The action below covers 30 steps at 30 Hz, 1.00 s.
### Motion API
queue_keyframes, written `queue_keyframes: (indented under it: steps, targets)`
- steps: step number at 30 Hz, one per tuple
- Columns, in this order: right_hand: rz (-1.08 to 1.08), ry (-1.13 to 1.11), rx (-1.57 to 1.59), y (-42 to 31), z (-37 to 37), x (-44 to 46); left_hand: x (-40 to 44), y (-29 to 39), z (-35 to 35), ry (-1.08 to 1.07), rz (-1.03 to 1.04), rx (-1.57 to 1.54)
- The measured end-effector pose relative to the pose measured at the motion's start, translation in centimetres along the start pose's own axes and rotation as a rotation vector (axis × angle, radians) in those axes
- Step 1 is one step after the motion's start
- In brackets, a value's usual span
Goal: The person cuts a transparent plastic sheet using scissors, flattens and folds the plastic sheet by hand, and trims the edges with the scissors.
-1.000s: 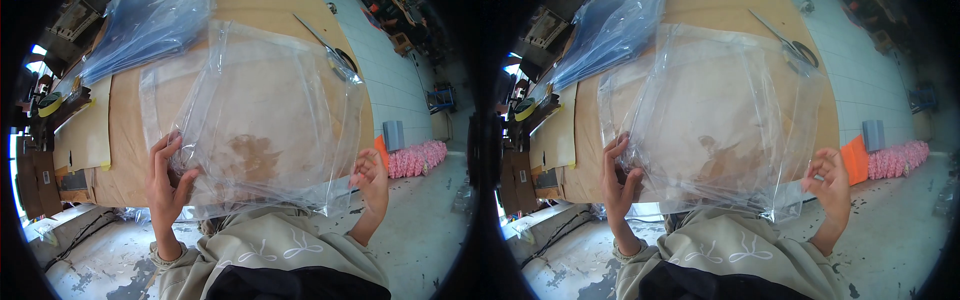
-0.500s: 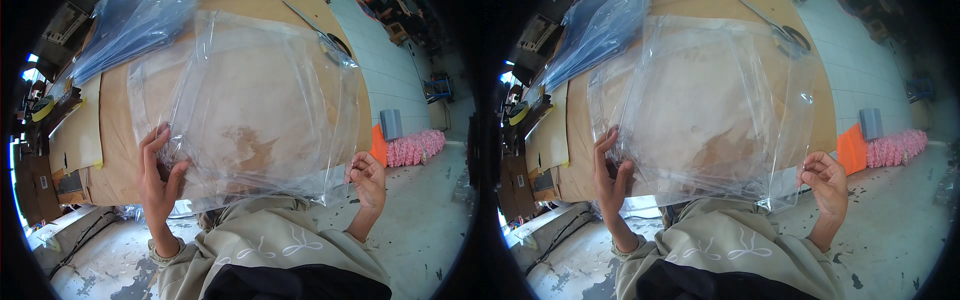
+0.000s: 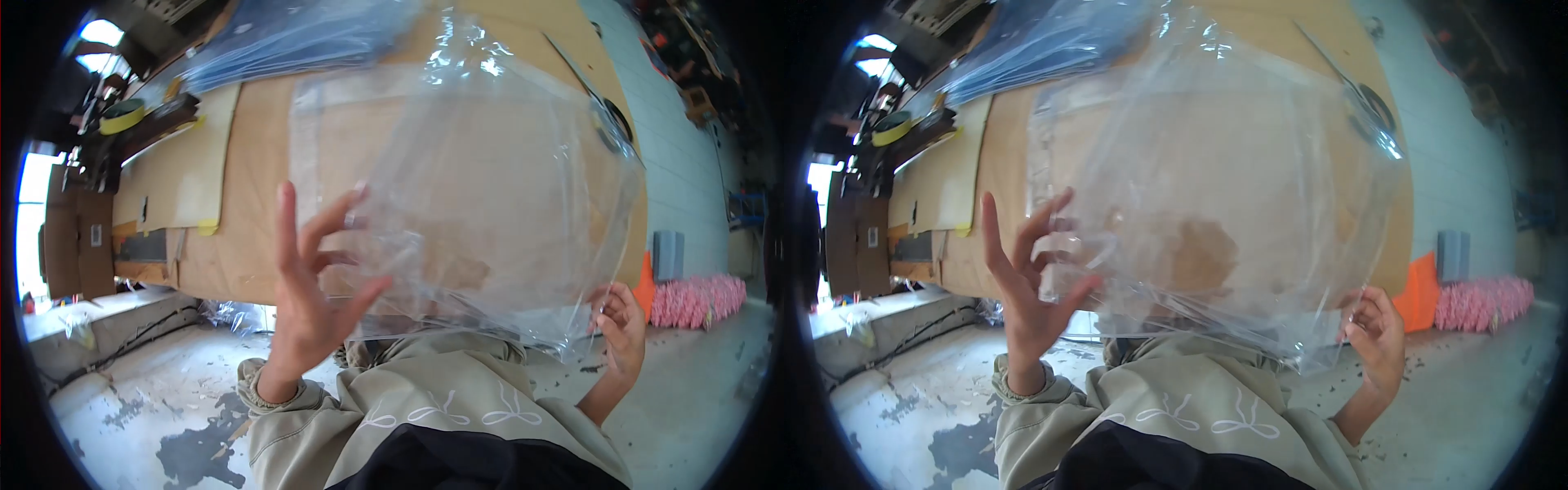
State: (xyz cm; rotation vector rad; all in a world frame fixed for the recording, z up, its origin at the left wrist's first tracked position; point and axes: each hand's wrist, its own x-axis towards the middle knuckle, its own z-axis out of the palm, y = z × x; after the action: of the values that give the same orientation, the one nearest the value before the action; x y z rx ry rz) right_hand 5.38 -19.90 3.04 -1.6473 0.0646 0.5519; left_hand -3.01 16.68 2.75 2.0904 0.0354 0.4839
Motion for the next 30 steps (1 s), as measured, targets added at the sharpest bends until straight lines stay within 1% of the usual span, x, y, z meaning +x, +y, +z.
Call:
queue_keyframes:
  steps: [4,8,9,12,13,16,17,20,27,30]
  targets:
    - [0.031,0.026,-0.047,-0.2,0.3,0.1,0.0,0.6,0.0,-0.028,0.216,0.013]
    - [0.022,0.036,-0.128,-0.3,0.5,0.4,0.2,2.2,0.2,-0.108,0.321,0.283]
    - [0.017,0.028,-0.130,-0.2,0.5,0.4,-0.1,2.6,0.7,-0.089,0.314,0.397]
    - [0.003,0.002,-0.128,-0.1,0.3,0.6,-1.0,3.2,2.1,-0.053,0.530,0.549]
    - [-0.001,-0.006,-0.125,-0.1,0.3,0.7,-1.1,3.1,2.9,0.013,0.592,0.613]
    - [0.010,-0.011,-0.119,-0.5,0.6,0.8,-1.5,4.1,4.2,-0.018,0.639,0.666]
    - [0.018,-0.008,-0.117,-0.6,0.7,0.7,-1.6,4.1,4.6,-0.019,0.665,0.730]
    - [0.021,-0.006,-0.105,-0.8,1.1,0.7,-1.5,4.2,5.2,-0.090,0.702,0.775]
    - [0.039,-0.027,-0.093,-0.7,1.0,0.7,-2.2,3.6,6.4,-0.083,0.743,0.784]
    - [0.046,-0.022,-0.093,-0.7,0.9,0.7,-2.1,3.6,6.4,-0.108,0.741,0.719]
